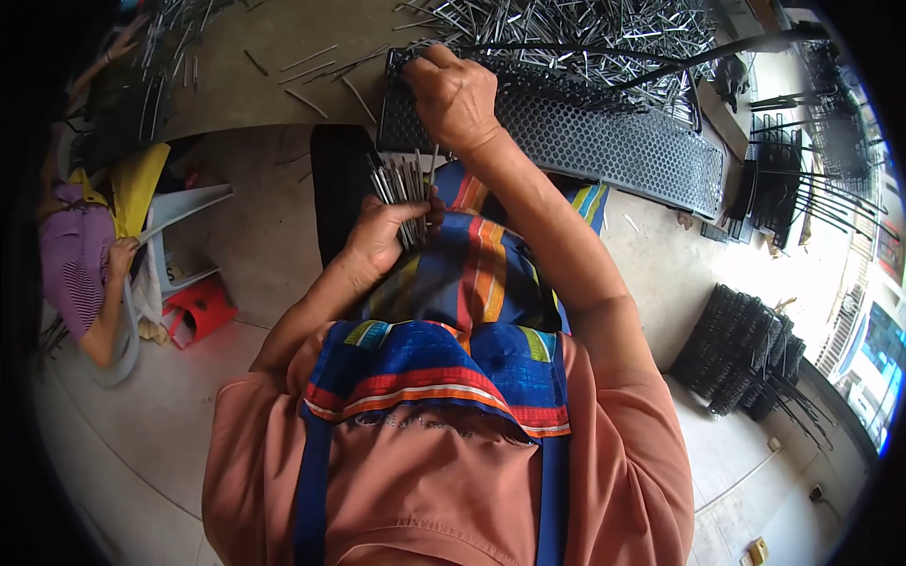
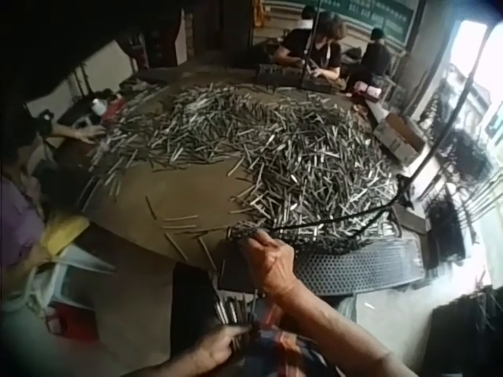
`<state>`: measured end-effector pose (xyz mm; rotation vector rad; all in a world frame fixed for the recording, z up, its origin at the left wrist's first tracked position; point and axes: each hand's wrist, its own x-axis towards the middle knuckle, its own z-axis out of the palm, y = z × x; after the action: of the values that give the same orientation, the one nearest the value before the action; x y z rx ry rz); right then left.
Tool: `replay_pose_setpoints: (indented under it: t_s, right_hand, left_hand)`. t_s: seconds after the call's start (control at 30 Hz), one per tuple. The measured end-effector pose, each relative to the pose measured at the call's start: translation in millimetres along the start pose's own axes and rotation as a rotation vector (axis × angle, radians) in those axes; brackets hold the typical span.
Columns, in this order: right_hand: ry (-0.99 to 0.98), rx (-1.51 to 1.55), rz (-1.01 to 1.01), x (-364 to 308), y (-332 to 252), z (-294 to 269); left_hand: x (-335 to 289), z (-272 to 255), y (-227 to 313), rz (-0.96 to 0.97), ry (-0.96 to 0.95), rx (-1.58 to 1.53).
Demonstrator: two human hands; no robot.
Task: Sorting and arranging thin metal spokes or rods at a workbench.
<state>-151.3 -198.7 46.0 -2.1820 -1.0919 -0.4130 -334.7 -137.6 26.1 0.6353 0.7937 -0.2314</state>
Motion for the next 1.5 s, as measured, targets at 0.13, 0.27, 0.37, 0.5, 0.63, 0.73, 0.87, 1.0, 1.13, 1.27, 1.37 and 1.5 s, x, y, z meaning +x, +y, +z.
replay_pose_setpoints:
  t_s: [0.13,0.27,0.37,0.5,0.63,0.73,0.87,1.0,1.13,1.27,1.37,1.5]
  right_hand:
    - [-0.234,-0.101,-0.14,7,8,5]
    - [-0.114,-0.017,-0.077,0,-1,-12]
    - [-0.075,0.059,0.166,-16,2,-39]
    - [-0.535,0.595,0.898,-47,4,-71]
    - [-0.469,0.915,1.087,-73,16,-81]
    - [-0.451,0.887,1.105,-77,20,-88]
    - [-0.114,0.892,1.101,-79,32,-94]
    - [0.353,0.722,0.711,-70,49,-95]
    - [0.378,0.619,0.502,-56,65,-90]
    - [0.311,0.537,0.387,-51,78,-80]
    - [0.263,0.494,0.369,-48,76,-79]
    - [0.236,0.451,0.337,-44,76,-82]
  left_hand:
    - [6,-1,4,0.095,-0.093,-0.027]
    - [9,3,6,0.053,-0.105,-0.097]
    - [7,8,11,0.084,-0.131,-0.067]
    - [4,21,17,0.03,-0.238,0.108]
    - [5,46,12,-0.031,-0.262,0.172]
    - [12,61,-4,0.097,-0.225,0.133]
    - [23,65,-15,0.097,-0.047,0.06]
    - [28,61,-14,-0.136,0.065,0.072]
    - [17,75,-17,0.072,-0.111,0.105]
    - [21,83,-15,0.065,-0.101,0.074]
    - [29,78,-17,-0.044,-0.008,0.102]
    - [20,86,-11,0.037,-0.03,0.14]
